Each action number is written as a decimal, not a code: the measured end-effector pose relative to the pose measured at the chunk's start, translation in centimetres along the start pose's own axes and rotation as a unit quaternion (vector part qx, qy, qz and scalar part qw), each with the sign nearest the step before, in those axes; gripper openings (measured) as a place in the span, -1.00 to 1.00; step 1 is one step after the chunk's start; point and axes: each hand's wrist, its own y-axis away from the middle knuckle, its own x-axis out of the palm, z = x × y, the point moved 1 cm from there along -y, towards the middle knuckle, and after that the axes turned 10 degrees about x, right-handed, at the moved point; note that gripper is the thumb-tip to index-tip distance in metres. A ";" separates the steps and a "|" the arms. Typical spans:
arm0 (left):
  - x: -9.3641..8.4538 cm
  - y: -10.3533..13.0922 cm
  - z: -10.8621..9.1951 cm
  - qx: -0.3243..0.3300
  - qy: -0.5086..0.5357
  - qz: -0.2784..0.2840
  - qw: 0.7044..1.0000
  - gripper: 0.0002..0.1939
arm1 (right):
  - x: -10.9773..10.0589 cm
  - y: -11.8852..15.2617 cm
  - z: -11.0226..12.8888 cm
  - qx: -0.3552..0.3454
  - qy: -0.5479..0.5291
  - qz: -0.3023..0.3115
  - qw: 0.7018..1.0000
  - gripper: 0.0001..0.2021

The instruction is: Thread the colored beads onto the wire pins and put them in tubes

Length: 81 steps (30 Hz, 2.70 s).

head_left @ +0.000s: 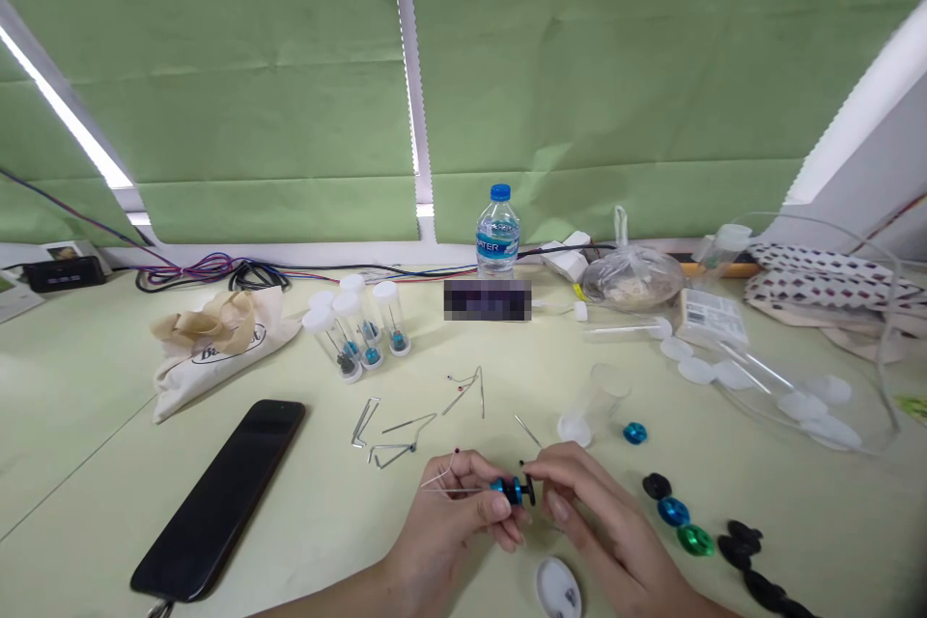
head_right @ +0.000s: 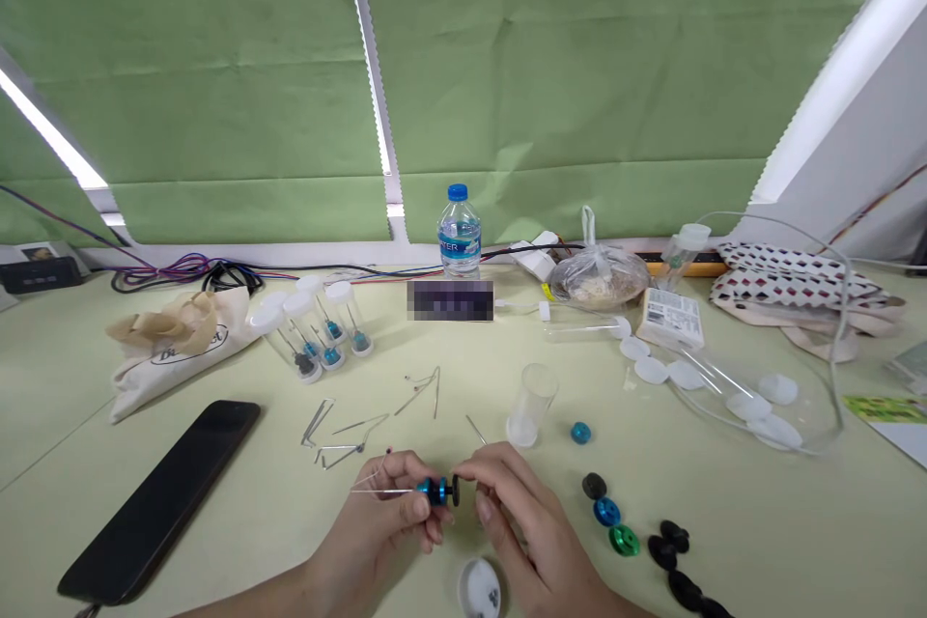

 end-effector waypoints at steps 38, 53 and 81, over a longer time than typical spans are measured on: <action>-0.1 -0.3 0.2 -0.001 0.003 0.000 1.000 -0.67 | -0.3 -0.2 0.5 -0.010 0.032 -0.016 0.999 -0.73; 0.4 -0.1 -0.3 -0.004 0.005 -0.002 1.000 -0.70 | -0.2 -0.2 0.9 0.001 0.027 0.008 1.000 -0.71; 0.4 0.0 -0.3 -0.008 0.002 -0.006 1.000 -0.73 | -0.3 -0.2 0.6 -0.006 0.017 -0.004 1.000 -0.70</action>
